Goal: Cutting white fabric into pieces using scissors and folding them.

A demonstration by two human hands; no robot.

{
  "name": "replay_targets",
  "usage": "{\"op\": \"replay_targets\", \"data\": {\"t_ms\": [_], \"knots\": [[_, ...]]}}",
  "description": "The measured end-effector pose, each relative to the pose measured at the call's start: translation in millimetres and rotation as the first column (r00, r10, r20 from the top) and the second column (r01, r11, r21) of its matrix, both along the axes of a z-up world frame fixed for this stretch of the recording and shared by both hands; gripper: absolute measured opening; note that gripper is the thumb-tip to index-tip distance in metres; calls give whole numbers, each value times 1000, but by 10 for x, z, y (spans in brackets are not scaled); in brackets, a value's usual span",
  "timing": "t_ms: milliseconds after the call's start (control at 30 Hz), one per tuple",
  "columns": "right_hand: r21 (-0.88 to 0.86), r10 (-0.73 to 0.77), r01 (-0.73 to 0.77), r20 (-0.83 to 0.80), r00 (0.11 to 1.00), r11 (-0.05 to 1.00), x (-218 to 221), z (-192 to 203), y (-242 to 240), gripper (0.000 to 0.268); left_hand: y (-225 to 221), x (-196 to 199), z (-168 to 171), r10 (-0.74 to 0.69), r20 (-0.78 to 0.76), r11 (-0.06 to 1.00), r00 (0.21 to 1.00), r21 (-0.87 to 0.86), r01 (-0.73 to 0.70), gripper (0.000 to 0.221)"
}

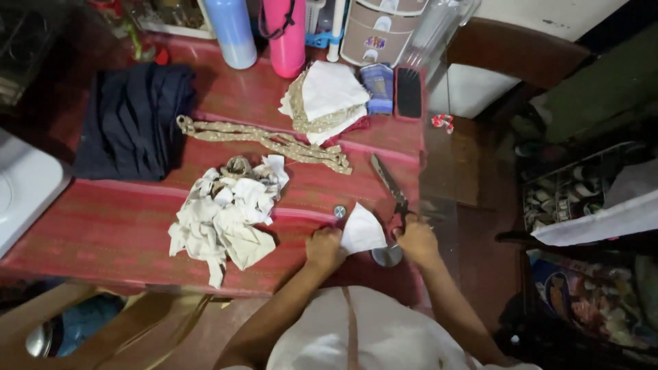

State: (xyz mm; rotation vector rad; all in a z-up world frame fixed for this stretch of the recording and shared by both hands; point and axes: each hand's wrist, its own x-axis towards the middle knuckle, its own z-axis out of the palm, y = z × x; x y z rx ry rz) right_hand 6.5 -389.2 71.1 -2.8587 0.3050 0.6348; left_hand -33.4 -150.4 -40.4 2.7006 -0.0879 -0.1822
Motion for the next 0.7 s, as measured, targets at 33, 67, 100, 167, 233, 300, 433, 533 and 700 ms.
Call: {"op": "replay_targets", "data": {"t_ms": [33,67,100,167,233,300,433,533,700], "knots": [[0,-5,5,4,1000,1000,-34,-88,3,59,15,51,44,-5,4,1000,1000,0,5,28],[-19,4,-3,73,997,1000,-62,-180,8,64,31,108,84,-22,-153,986,988,-169,-4,31],[-38,14,-9,142,990,999,-81,-279,22,71,55,172,117,-64,-300,944,952,-328,-40,33],[37,59,-66,168,984,997,-212,-130,116,63,18,153,343,16,-451,701,892,-631,-332,33],[111,103,-123,165,981,986,-262,-237,160,55,115,160,449,14,-631,300,775,-737,-606,32],[125,190,-207,138,972,970,-245,-606,167,49,363,245,437,112,-599,242,793,-758,-606,27],[185,227,-303,341,912,935,-350,-757,280,44,674,235,756,116,-490,941,864,-223,-253,30],[247,375,-505,427,823,827,-471,-563,334,41,677,19,635,-73,67,997,995,-23,74,44],[30,406,-526,600,689,850,-428,-692,400,30,346,-15,174,-259,429,947,865,-65,316,26]]}}
